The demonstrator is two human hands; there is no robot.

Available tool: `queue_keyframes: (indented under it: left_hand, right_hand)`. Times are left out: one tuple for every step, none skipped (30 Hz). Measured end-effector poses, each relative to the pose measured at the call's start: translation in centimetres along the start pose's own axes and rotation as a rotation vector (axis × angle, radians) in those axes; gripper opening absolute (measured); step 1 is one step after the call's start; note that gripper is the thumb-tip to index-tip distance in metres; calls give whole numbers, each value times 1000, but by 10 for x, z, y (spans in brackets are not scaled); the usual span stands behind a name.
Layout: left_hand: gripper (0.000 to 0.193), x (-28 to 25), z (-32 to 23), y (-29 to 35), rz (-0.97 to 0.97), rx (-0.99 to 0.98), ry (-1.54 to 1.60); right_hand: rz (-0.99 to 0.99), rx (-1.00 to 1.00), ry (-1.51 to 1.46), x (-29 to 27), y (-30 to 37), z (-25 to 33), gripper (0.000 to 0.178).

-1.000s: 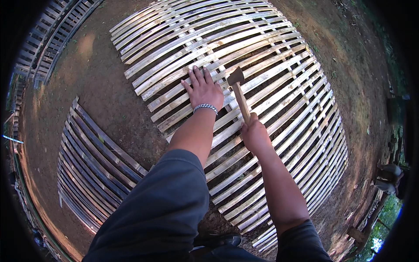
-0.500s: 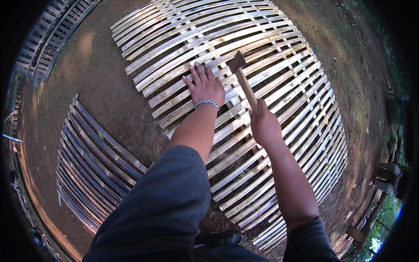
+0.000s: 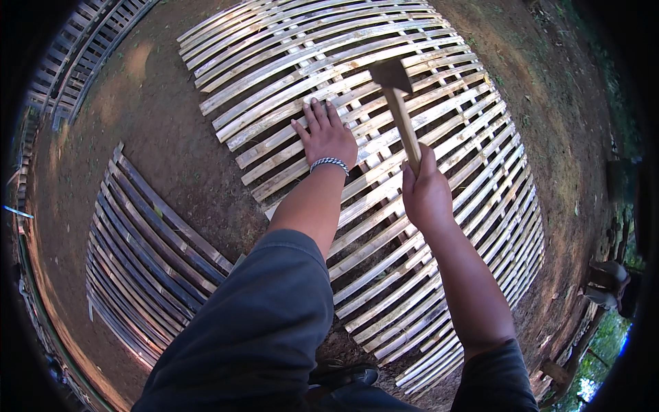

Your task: The person uses a hammer to drive nails into a wooden pallet structure laid on the ground. They hold the wooden slats in place with one hand while striking the nails with the other, securing the components together.

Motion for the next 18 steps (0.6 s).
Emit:
queue_keyframes:
  left_hand:
    - [69,-1,-1,-1,-5,-2,8]
    - [69,0,-1,0,0,-4,16]
    - [69,0,-1,0,-6,-4,22]
    - [69,0,0,1,-9,-7,22]
    - [70,0,2,2,-11,-9,22]
    - [69,-1,2,-3,-8,-4,-8]
    - [69,-7,2,-5,0,-8,-22]
    - [69,-4,1,-4,-5,-3,-22]
    - [69,-1,0,-2,-9,2,-23]
    - [69,1,-1,0,3,9,-16]
    - [69,-1,-2,-1,4,9,-7]
    - [69,-3,-3,-2,6,10,1]
    - [69,-2,-2,-2,4,5,0]
    - [69,-2,-1,-2,1,0,0]
    - [69,-1,0,-2,-2,-5,0]
    - [69,-4,1,-4,-15,-3,-22]
    - [69,-3,3,-5,-10,-4,-42]
    - [70,1,4,1,8,-1,-41]
  right_hand:
    - [46,10,42,5,-2,-10,38]
    - [253,32,213,10,0,-22,37]
    - [230,63,179,9,1,-28,37]
    - [212,93,141,6,2,-26,38]
    - [194,124,102,4,3,-24,38]
    - [77,81,-10,2,0,-17,41]
    - [-33,30,-126,2,-1,-10,43]
    - [-97,31,-209,8,3,-5,43]
    - [-161,31,-292,15,10,-5,42]
    - [-183,1,-237,27,15,-14,40]
    - [27,130,-54,30,15,-17,39]
    - [125,138,28,36,12,-30,40]
    - [227,147,110,38,10,-32,40]
    - [171,140,46,35,11,-32,40]
    - [115,132,-18,29,12,-31,40]
    - [64,134,-84,21,17,-22,40]
    - [33,180,-154,18,15,-11,40]
    - [31,201,-150,23,20,-11,41]
Point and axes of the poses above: each hand's wrist, its own y-axis away from the middle knuckle, its own x-axis out of the palm, z = x × y, the point moved 2 cm from there along -y, towards the middle knuckle, and after that the axes turned 8 degrees about -y, right-handed, at the moved point
